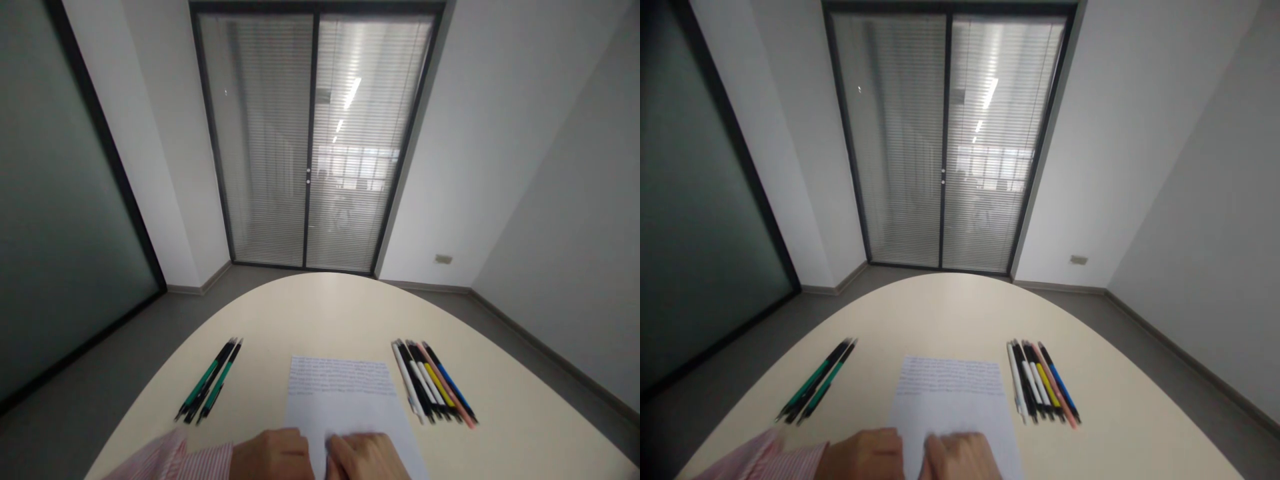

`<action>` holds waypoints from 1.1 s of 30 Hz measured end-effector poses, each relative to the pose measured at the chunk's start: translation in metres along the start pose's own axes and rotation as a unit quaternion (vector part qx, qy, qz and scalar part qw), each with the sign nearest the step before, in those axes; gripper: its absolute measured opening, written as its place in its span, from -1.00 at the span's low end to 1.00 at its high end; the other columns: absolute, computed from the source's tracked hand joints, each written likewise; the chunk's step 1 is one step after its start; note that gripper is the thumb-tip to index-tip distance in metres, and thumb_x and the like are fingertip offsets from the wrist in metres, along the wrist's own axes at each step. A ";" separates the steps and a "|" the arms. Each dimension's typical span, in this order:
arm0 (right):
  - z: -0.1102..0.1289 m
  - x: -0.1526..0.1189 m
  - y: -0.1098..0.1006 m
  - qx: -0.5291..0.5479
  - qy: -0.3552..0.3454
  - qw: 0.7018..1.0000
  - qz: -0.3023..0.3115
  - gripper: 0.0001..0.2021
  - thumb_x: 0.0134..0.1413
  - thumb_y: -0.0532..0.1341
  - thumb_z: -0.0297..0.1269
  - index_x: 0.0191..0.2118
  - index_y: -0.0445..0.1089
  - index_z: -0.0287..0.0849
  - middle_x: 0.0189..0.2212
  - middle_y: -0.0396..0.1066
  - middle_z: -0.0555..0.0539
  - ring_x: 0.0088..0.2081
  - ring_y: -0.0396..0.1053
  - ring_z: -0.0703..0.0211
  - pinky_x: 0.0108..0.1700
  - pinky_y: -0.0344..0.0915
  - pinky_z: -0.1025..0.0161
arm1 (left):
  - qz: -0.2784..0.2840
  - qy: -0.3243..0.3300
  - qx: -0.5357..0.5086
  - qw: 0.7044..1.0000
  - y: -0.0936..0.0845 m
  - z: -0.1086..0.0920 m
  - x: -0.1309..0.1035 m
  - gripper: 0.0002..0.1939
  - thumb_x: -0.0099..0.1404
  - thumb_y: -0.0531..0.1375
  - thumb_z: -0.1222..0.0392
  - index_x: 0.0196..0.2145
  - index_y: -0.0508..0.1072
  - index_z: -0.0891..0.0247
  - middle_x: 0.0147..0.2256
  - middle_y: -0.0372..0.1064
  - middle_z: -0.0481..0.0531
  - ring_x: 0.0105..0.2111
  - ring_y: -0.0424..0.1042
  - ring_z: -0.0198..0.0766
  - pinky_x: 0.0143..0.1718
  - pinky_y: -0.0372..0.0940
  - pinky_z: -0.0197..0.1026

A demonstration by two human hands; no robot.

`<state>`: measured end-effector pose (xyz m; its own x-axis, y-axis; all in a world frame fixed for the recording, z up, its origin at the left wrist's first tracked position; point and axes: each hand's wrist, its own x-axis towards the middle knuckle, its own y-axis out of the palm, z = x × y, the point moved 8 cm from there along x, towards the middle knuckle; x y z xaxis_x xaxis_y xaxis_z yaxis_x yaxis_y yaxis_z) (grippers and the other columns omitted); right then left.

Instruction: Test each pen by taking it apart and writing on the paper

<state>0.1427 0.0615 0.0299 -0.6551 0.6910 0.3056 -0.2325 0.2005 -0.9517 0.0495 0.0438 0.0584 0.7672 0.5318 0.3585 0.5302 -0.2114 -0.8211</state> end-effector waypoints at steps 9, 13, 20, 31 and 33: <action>0.000 0.003 -0.006 0.010 0.023 1.000 0.005 -0.87 -0.22 0.08 -0.51 -0.55 0.23 -0.11 -0.71 0.44 0.11 -0.69 0.39 0.29 -0.61 -0.20 0.25 | -0.067 -0.345 0.313 0.882 -0.107 0.093 -0.026 -0.75 0.34 -0.04 0.39 -0.15 0.39 0.26 -0.19 0.38 0.14 -0.18 0.34 -0.09 -0.05 0.19 -0.07; 0.000 0.003 -0.006 0.010 0.024 1.000 0.005 -0.87 -0.22 0.09 -0.51 -0.54 0.23 -0.11 -0.71 0.44 0.12 -0.69 0.40 0.28 -0.61 -0.20 0.25 | -0.047 -0.409 0.331 0.849 -0.120 0.117 -0.046 -0.75 0.31 -0.01 0.40 -0.12 0.38 0.37 -0.22 0.38 0.25 -0.20 0.37 0.02 -0.10 0.21 -0.02; -0.002 0.003 -0.005 0.006 0.033 0.999 0.003 -0.91 -0.19 0.11 -0.47 -0.53 0.24 -0.12 -0.67 0.48 0.10 -0.67 0.44 0.26 -0.60 -0.25 0.24 | -0.015 -0.450 0.297 0.842 -0.115 0.121 -0.046 -0.74 0.33 -0.01 0.33 -0.03 0.28 0.32 -0.23 0.40 0.16 -0.25 0.48 -0.07 -0.26 0.28 -0.15; -0.003 0.003 -0.007 0.016 0.043 0.999 0.008 -0.91 -0.18 0.10 -0.47 -0.54 0.24 -0.12 -0.68 0.48 0.07 -0.66 0.44 0.24 -0.59 -0.23 0.23 | -0.010 -0.462 0.288 0.839 -0.105 0.117 -0.042 -0.64 0.30 -0.05 0.38 0.06 0.21 0.34 -0.20 0.37 0.22 -0.26 0.49 -0.04 -0.27 0.30 -0.11; -0.003 0.003 -0.007 0.020 0.045 0.999 0.007 -0.91 -0.18 0.10 -0.46 -0.53 0.23 -0.12 -0.69 0.47 0.07 -0.66 0.44 0.24 -0.59 -0.22 0.24 | -0.016 -0.460 0.284 0.841 -0.105 0.116 -0.042 -0.62 0.29 -0.05 0.40 0.05 0.20 0.34 -0.22 0.38 0.21 -0.30 0.49 -0.05 -0.29 0.30 -0.12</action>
<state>0.1445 0.0641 0.0376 -0.5915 0.7536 0.2868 -0.2527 0.1644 -0.9535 -0.0803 0.1385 0.0775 0.0130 0.9946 0.1034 0.0879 0.1019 -0.9909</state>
